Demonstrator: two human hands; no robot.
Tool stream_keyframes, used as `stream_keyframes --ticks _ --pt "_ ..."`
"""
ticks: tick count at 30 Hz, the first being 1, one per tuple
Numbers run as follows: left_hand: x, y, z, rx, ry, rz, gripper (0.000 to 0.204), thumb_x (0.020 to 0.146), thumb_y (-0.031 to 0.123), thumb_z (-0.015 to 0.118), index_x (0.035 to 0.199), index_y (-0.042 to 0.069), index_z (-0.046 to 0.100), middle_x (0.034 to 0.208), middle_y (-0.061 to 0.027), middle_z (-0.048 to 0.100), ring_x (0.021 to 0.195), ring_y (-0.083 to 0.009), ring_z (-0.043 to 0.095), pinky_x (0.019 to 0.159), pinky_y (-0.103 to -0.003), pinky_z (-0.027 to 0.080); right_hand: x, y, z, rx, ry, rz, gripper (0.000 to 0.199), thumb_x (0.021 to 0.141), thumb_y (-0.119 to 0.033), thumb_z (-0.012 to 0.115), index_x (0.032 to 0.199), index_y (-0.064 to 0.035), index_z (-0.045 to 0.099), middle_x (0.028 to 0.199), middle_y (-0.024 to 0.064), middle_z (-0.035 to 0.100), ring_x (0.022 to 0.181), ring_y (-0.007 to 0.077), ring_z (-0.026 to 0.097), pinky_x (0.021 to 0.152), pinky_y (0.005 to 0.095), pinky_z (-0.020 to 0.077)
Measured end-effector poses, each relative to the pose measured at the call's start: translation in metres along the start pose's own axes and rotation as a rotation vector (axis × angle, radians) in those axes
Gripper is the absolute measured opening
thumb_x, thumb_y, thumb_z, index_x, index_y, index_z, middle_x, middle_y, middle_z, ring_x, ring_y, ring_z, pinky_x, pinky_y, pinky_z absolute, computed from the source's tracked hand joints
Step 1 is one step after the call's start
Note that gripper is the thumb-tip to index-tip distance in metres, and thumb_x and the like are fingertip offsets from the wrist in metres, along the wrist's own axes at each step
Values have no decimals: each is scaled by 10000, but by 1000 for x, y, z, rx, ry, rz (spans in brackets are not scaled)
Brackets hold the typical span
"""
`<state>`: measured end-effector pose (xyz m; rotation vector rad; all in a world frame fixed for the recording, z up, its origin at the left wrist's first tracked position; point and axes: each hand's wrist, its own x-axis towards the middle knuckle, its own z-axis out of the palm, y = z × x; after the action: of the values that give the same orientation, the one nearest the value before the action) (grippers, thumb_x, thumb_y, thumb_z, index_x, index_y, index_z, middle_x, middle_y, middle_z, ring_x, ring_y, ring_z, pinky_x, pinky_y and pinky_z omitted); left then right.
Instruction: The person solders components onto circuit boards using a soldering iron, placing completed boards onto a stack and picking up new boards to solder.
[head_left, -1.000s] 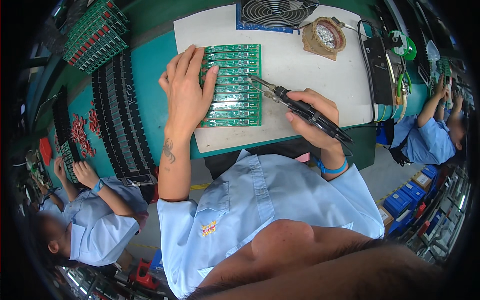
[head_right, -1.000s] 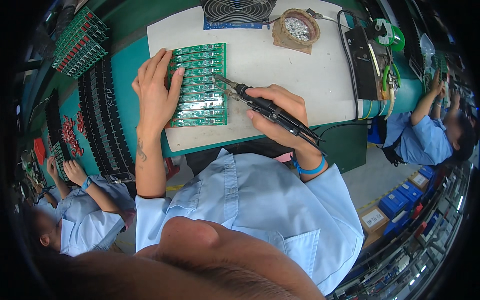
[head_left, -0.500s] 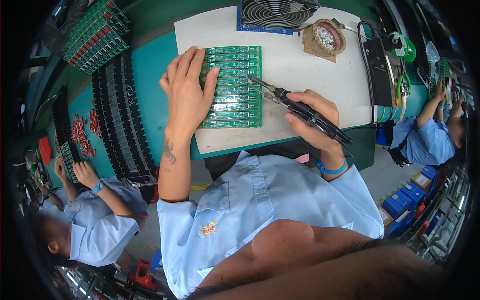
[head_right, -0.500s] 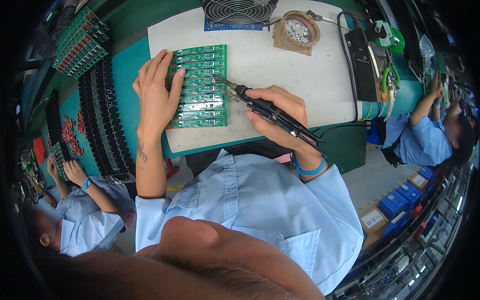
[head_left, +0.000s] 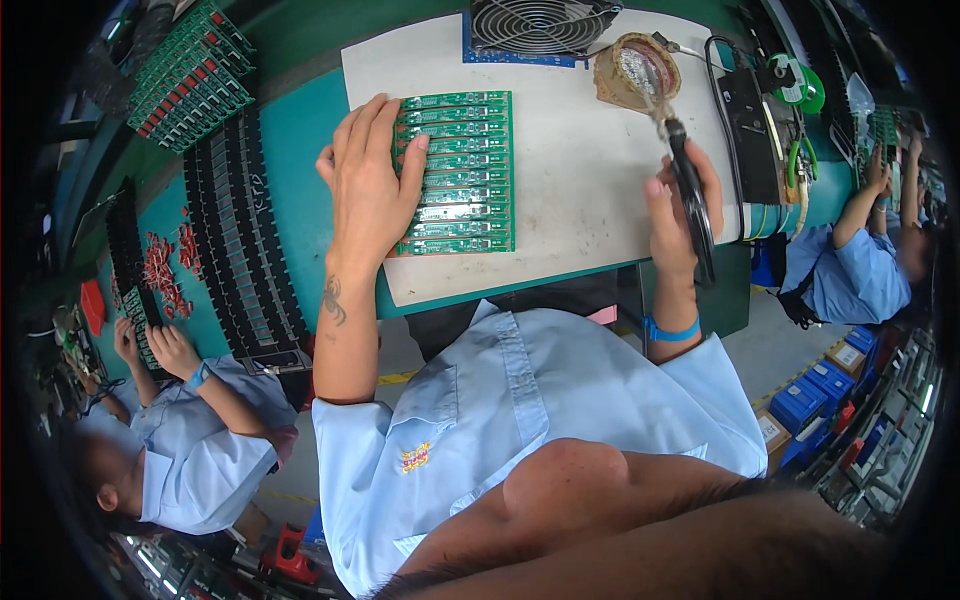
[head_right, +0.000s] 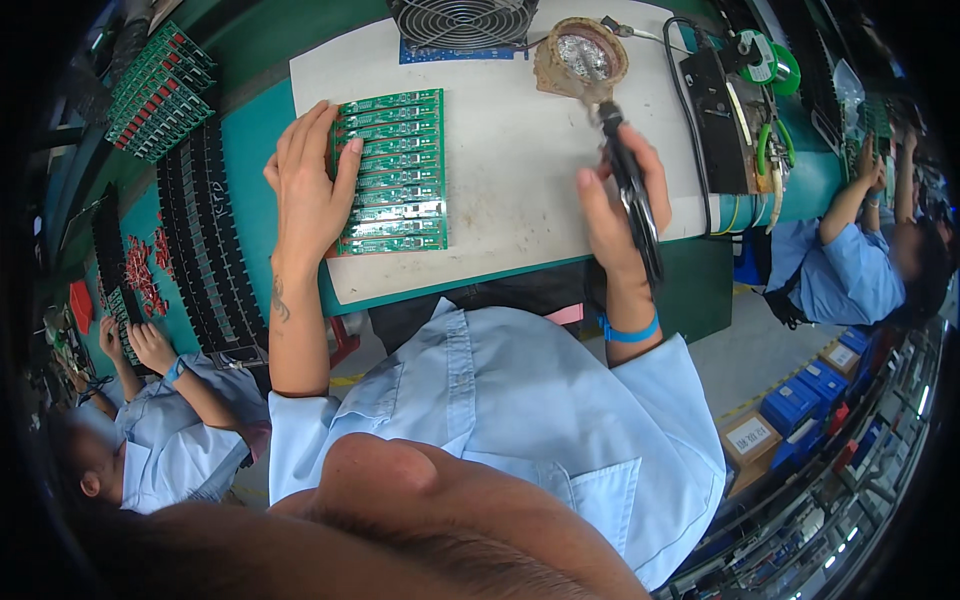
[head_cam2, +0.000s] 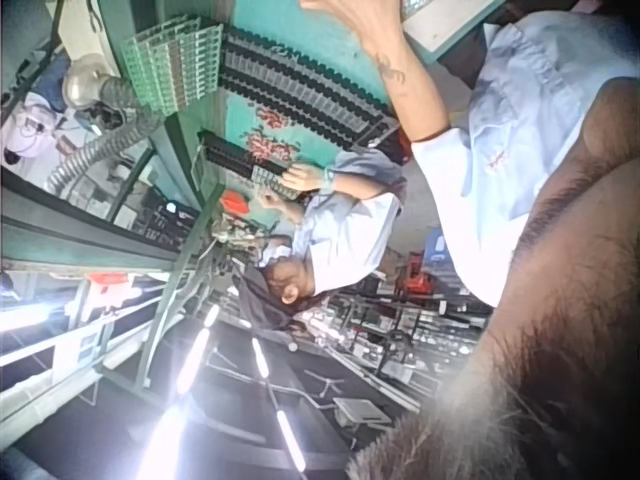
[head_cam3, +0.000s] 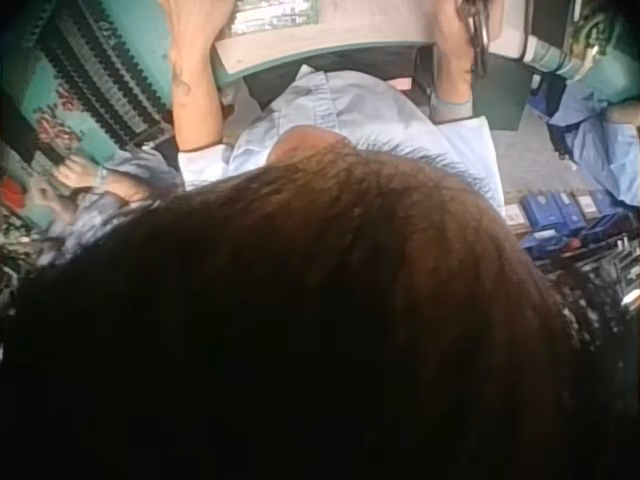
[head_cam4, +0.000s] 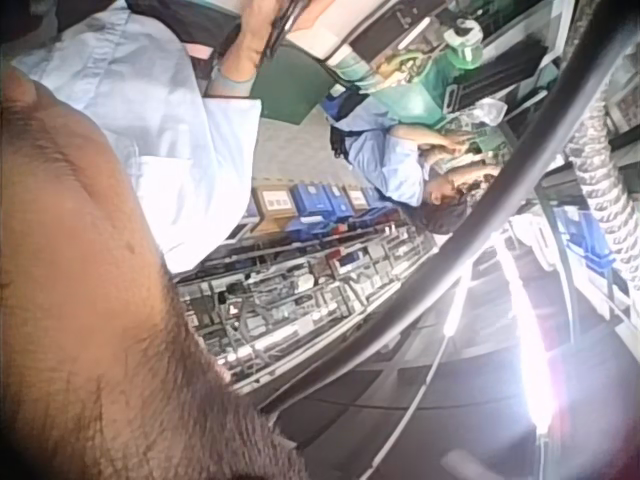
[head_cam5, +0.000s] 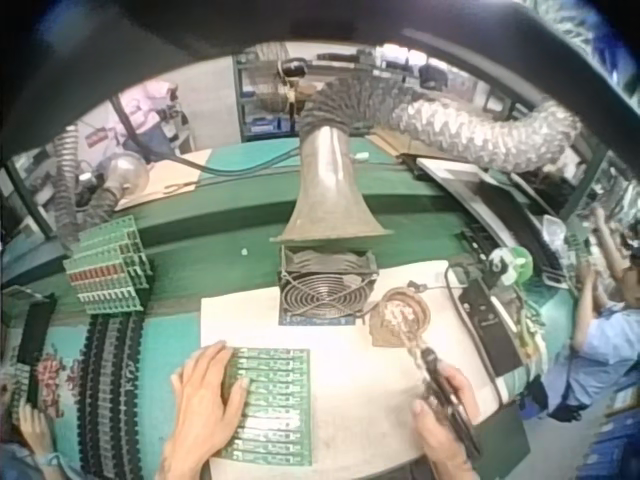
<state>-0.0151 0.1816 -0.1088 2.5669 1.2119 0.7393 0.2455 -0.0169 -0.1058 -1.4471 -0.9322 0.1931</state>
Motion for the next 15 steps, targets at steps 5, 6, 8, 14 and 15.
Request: stream_keyframes --ticks 5,6,8,14,15 --pt "1 -1 -3 7 -13 12 436 985 293 716 1335 35 683 1452 -124 638 1325 -294 547 1089 -495 324 1 4 -2 49 -50 92 563 774 26 796 1319 20 657 1142 139 718 856 199 639 812 302 540" --pt "1 -1 -4 1 -17 13 437 982 296 719 1333 37 685 1445 -120 641 1317 -291 549 1086 -491 323 -2 -4 0 69 -104 57 540 763 27 799 1288 21 677 1108 141 727 846 200 641 796 299 535" --pt "1 0 -6 -16 -29 20 439 976 301 725 1328 41 690 1431 -112 646 1302 -283 554 1080 -485 322 -1 -16 0 60 -263 -5 497 769 21 794 1254 31 686 1065 149 726 821 199 636 778 294 522" --pt "-1 4 -6 -32 -33 52 438 967 314 735 1315 50 700 1417 -101 648 1274 -266 558 1070 -478 315 -6 -30 8 68 -569 -1 408 738 20 783 1141 45 724 921 155 733 721 200 610 685 279 474" --pt "-1 4 -6 -33 -33 51 438 967 314 735 1315 50 700 1417 -101 648 1274 -266 558 1070 -478 315 -6 -30 8 67 -570 -1 408 738 20 783 1141 45 724 921 155 733 721 200 610 685 279 474"
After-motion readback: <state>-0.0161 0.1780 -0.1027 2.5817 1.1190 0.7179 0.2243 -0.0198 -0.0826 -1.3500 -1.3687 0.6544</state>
